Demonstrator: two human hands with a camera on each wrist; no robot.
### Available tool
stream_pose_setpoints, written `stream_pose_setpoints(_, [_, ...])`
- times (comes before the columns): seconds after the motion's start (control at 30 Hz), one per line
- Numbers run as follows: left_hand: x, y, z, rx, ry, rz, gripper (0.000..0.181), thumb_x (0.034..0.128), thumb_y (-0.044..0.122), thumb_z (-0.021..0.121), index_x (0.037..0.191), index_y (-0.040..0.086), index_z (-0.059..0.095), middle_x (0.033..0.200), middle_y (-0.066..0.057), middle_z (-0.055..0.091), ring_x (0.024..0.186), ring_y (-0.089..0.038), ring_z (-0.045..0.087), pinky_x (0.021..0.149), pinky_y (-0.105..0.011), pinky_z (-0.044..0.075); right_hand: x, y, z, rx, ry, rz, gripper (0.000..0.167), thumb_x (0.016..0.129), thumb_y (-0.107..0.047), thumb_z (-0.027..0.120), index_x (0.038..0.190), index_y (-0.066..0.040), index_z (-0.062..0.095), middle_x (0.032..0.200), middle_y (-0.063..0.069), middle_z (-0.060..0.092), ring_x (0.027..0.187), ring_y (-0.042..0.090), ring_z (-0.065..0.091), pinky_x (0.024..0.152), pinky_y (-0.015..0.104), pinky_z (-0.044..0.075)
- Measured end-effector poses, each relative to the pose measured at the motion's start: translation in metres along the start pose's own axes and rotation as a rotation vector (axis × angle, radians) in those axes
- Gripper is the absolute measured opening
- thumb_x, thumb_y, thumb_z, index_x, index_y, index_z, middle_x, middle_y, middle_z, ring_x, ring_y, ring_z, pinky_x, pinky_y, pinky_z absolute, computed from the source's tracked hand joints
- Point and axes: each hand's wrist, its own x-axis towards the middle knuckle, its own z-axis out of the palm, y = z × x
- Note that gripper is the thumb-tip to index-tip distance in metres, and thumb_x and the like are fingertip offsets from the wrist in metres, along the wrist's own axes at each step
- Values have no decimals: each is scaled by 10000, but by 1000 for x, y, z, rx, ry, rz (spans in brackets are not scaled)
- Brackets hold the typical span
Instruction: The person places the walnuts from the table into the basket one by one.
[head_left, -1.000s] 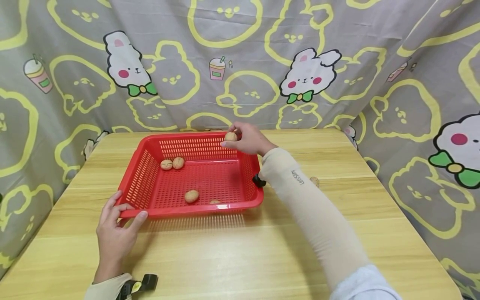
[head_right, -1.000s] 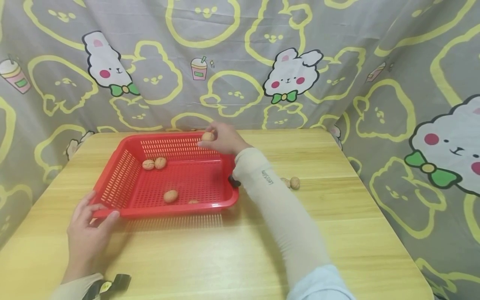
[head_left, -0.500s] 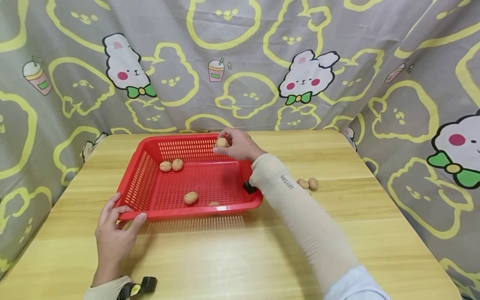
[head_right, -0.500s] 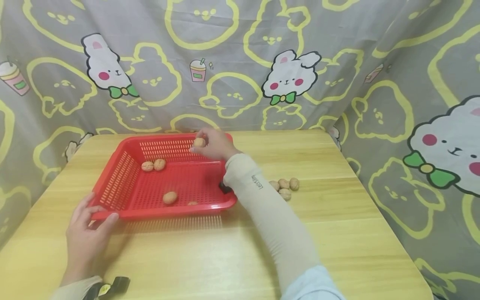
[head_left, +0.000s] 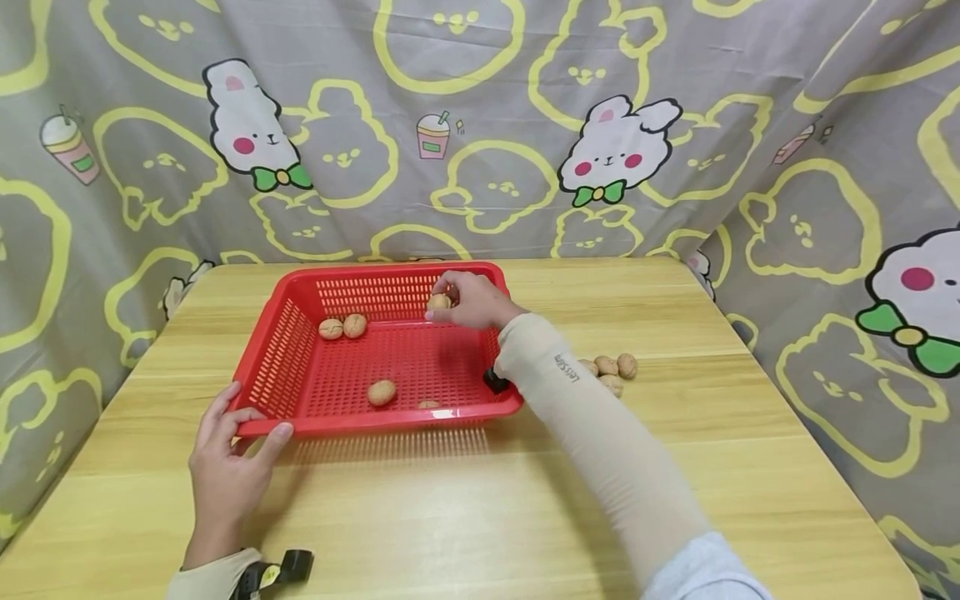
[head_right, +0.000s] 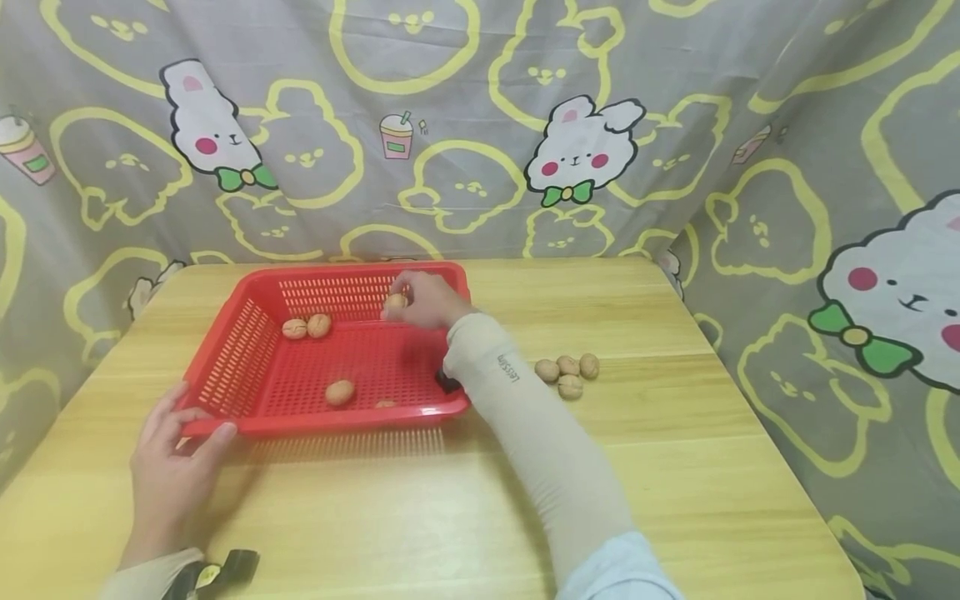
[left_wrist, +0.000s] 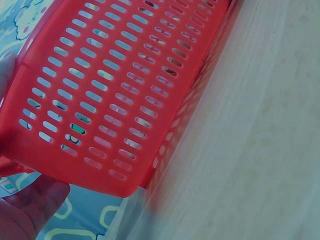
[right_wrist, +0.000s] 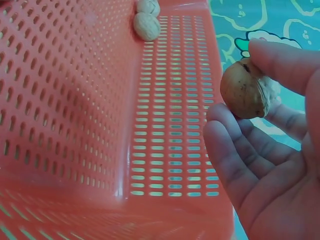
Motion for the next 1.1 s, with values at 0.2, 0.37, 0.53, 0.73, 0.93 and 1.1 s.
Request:
stream_pose_setpoints(0.2, [1,2,0,2,2,4,306,752,51,817,928,-39,584,1459,26,414,1268,-281,423,851,-62,412,0,1,4,10,-25,24,354,854,-334,746,1094,-149,564,913,56,592,826,191,546,692,297,479])
stream_pose_setpoints(0.37, [1,4,-1,8,-1,3,308,761,63,814,935,-40,581,1460,30,412,1272,-291,421,855,-66,409,0,0,6,7,-47,34,334,859,-322,746,1077,-143,567,913,46,607,831,186,549,699,295,479])
stream_pose_setpoints(0.53, [1,4,-1,16,-4,-3,311,765,71,813,938,-38,580,1461,36,410,1276,-291,420,853,-64,408,1,1,8,-25,-104,-2,276,868,-241,740,1060,-123,582,966,30,624,874,178,550,755,288,481])
stream_pose_setpoints(0.73, [0,2,-1,5,0,-6,305,762,57,811,933,-43,579,1463,19,411,1279,-297,415,851,-64,407,0,1,10,-21,-152,-8,253,874,-178,730,1073,-110,588,1049,48,625,935,192,555,816,297,487])
stream_pose_setpoints(0.93, [0,3,-1,10,-2,-1,307,761,64,814,931,-38,580,1463,37,410,1274,-299,421,852,-65,409,0,0,10,-2,-154,14,259,882,-204,724,1082,-106,591,1031,42,617,954,194,551,824,311,492])
stream_pose_setpoints(1.1, [0,2,-1,15,-1,3,308,763,72,814,932,-35,581,1462,43,411,1273,-299,423,850,-64,407,0,0,11,5,-136,22,274,893,-206,710,1115,-100,592,1011,33,602,959,186,547,828,307,499])
